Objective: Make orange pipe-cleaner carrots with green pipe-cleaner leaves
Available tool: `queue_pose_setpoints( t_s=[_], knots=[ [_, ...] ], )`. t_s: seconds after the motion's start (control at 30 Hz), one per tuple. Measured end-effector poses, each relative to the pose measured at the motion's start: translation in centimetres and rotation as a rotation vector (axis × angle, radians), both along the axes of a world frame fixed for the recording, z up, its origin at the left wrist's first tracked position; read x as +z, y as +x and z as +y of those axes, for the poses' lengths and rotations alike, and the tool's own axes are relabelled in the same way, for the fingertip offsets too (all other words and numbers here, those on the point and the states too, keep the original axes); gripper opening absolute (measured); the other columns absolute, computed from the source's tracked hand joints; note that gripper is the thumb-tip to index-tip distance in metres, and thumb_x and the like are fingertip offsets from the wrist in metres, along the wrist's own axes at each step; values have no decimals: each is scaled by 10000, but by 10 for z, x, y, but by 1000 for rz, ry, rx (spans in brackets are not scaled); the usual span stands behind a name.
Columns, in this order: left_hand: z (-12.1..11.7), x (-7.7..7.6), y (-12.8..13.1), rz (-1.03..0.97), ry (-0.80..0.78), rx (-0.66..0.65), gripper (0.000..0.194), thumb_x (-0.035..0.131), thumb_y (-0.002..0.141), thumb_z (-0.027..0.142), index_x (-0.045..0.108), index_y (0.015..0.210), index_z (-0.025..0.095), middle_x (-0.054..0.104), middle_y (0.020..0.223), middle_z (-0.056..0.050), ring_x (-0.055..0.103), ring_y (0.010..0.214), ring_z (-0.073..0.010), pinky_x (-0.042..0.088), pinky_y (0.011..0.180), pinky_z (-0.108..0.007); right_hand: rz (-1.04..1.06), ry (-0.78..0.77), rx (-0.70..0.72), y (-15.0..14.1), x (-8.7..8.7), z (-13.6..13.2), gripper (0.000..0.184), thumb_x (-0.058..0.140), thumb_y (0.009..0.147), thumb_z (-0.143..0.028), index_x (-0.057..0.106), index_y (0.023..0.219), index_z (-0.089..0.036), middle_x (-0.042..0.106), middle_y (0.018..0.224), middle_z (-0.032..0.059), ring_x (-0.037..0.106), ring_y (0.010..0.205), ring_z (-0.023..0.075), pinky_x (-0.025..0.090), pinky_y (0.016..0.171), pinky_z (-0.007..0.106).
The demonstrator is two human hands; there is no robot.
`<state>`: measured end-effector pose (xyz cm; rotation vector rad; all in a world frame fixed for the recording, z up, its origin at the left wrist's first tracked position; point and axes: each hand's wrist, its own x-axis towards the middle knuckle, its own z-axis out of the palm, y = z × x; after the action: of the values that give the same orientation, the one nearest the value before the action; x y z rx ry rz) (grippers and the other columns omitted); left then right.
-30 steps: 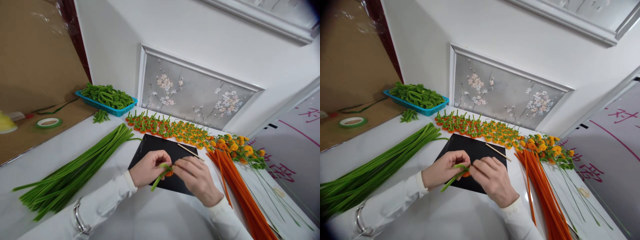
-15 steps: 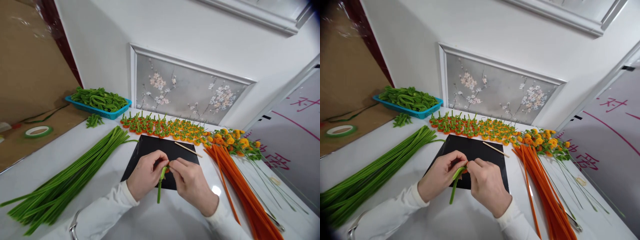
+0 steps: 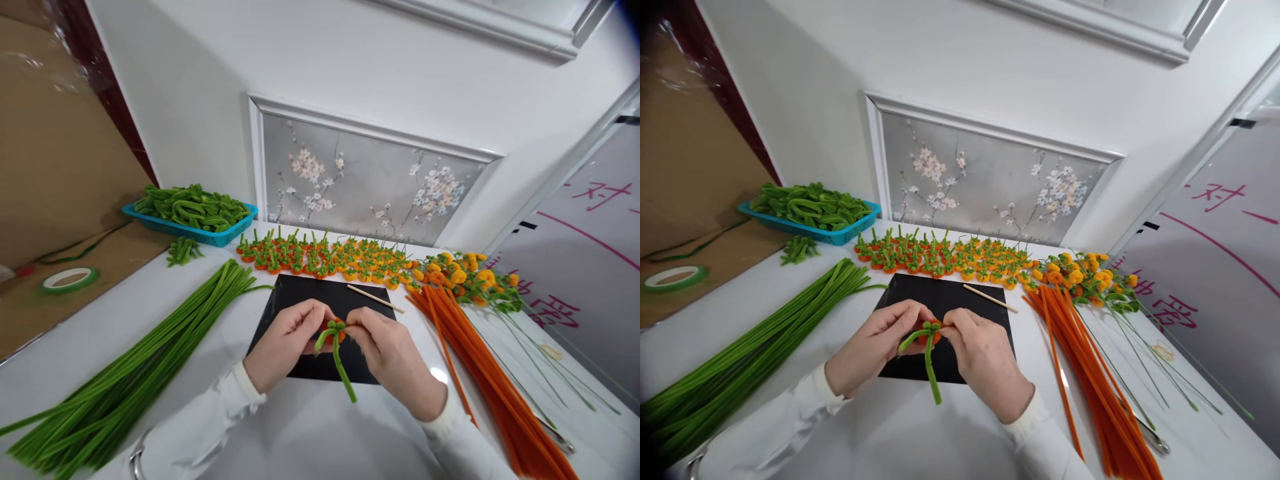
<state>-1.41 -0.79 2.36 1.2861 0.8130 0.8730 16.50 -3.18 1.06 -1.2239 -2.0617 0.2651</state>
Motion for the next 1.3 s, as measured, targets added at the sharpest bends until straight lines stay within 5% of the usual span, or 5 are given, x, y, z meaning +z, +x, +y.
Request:
queue_pose_setpoints(
  t_s=[0.23, 0.4, 0.77, 1.0, 1.3],
  knots=[
    [5, -8, 0, 97, 176, 83, 216, 600, 795, 359, 532, 845, 160, 569, 764, -1, 561, 682, -117, 500, 645, -248, 291, -354, 33, -5, 2, -7, 158, 469, 892, -335, 493, 805, -206, 533, 611, -48, 467, 487, 76, 334, 465, 193],
    [6, -13, 0, 181, 279, 160, 164, 575, 810, 313, 544, 874, 165, 583, 778, -19, 566, 698, -129, 493, 623, -243, 461, -481, 94, -16, -4, -6, 99, 575, 797, -232, 484, 826, -207, 527, 637, -60, 440, 537, 73, 336, 487, 186],
    [7, -5, -2, 69, 73, 87, 234, 638, 756, 351, 525, 748, 146, 559, 709, 9, 540, 645, -100, 504, 624, -235, 578, -496, 87, -13, -4, -5, 85, 544, 796, -194, 479, 849, -196, 527, 670, -47, 453, 541, 66, 365, 470, 177],
    [3, -7, 1, 76, 123, 117, 204, 627, 754, 317, 515, 748, 147, 561, 752, 2, 554, 662, -109, 486, 619, -228, 738, -585, 109, -17, -1, -7, 135, 556, 809, -280, 467, 850, -186, 523, 649, -54, 519, 472, 66, 458, 446, 191],
    [3, -11, 3, 136, 288, 152, 156, 549, 808, 286, 502, 735, 156, 506, 733, 14, 476, 639, -95, 440, 593, -201, 936, -527, 82, -27, -2, -7, 281, 625, 776, -418, 520, 883, -181, 574, 839, 12, 648, 694, 128, 578, 666, 285]
  ],
)
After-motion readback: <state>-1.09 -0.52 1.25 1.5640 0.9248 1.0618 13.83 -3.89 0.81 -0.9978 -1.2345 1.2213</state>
